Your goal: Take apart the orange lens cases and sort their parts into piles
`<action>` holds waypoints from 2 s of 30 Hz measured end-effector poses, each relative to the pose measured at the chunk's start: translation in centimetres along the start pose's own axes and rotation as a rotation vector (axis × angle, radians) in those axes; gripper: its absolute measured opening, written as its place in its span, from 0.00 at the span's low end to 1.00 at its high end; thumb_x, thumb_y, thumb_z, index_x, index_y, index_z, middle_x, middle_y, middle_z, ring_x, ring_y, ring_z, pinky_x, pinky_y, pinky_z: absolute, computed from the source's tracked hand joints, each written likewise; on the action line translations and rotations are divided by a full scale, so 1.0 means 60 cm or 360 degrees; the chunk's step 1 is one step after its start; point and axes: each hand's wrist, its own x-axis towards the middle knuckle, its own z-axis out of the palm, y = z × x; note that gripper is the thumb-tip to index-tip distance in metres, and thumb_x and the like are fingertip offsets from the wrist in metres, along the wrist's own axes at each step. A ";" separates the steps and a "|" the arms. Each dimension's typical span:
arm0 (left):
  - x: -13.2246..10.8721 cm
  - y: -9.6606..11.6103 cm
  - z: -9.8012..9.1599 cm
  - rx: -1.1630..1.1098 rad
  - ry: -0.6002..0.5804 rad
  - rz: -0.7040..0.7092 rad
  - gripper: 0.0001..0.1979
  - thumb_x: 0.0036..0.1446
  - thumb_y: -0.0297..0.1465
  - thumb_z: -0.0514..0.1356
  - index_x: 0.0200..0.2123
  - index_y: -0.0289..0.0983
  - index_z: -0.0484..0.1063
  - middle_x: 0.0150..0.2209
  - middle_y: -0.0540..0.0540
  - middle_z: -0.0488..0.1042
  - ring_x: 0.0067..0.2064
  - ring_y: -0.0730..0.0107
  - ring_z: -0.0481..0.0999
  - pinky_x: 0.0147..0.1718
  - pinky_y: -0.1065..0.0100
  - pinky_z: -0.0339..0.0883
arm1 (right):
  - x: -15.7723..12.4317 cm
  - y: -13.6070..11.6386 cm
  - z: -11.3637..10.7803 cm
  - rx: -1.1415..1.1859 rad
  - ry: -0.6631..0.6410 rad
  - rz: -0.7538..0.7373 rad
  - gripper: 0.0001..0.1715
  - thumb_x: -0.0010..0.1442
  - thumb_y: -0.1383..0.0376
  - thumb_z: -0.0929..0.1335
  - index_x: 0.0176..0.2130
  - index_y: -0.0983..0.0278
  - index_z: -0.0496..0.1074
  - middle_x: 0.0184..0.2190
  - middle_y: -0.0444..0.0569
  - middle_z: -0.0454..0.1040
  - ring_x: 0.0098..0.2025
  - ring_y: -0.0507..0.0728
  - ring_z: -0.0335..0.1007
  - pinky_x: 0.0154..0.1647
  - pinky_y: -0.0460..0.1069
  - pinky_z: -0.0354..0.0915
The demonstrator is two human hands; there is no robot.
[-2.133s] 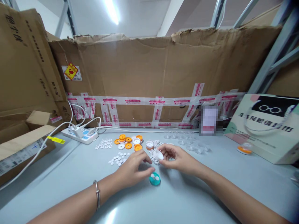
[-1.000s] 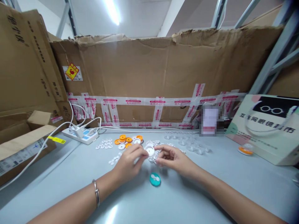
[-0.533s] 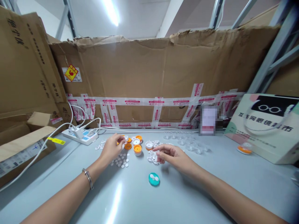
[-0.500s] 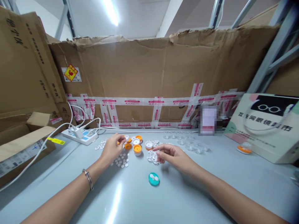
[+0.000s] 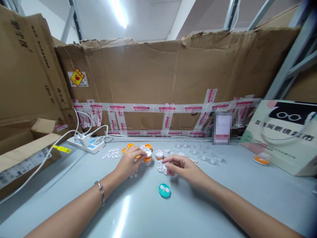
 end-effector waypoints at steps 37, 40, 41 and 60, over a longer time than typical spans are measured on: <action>-0.015 0.080 0.018 -0.0193 -0.0676 0.0281 0.08 0.55 0.24 0.56 0.29 0.35 0.75 0.29 0.47 0.69 0.32 0.74 0.69 0.32 0.75 0.62 | -0.013 0.006 0.010 -0.0813 -0.0482 -0.0108 0.10 0.44 0.67 0.69 0.32 0.64 0.69 0.24 0.39 0.61 0.26 0.48 0.57 0.26 0.42 0.55; -0.013 0.078 0.015 -0.0194 -0.0669 0.0322 0.07 0.54 0.24 0.57 0.29 0.35 0.75 0.30 0.47 0.70 0.32 0.74 0.69 0.32 0.75 0.62 | -0.014 0.005 0.010 -0.0812 -0.0482 -0.0108 0.10 0.44 0.67 0.69 0.32 0.65 0.69 0.24 0.39 0.61 0.26 0.48 0.57 0.26 0.42 0.55; -0.012 0.078 0.014 -0.0203 -0.0686 0.0309 0.06 0.54 0.23 0.57 0.29 0.35 0.75 0.30 0.48 0.70 0.32 0.74 0.70 0.32 0.76 0.62 | -0.014 0.004 0.010 -0.0817 -0.0482 -0.0110 0.10 0.44 0.67 0.69 0.32 0.65 0.69 0.24 0.39 0.61 0.26 0.48 0.57 0.26 0.42 0.55; -0.015 0.076 0.000 0.0525 -0.0854 0.0919 0.05 0.55 0.22 0.55 0.28 0.31 0.69 0.27 0.46 0.70 0.29 0.70 0.68 0.27 0.71 0.60 | -0.011 0.007 0.016 -0.0693 -0.0464 -0.0110 0.09 0.43 0.69 0.68 0.30 0.66 0.69 0.22 0.39 0.60 0.25 0.47 0.56 0.24 0.42 0.54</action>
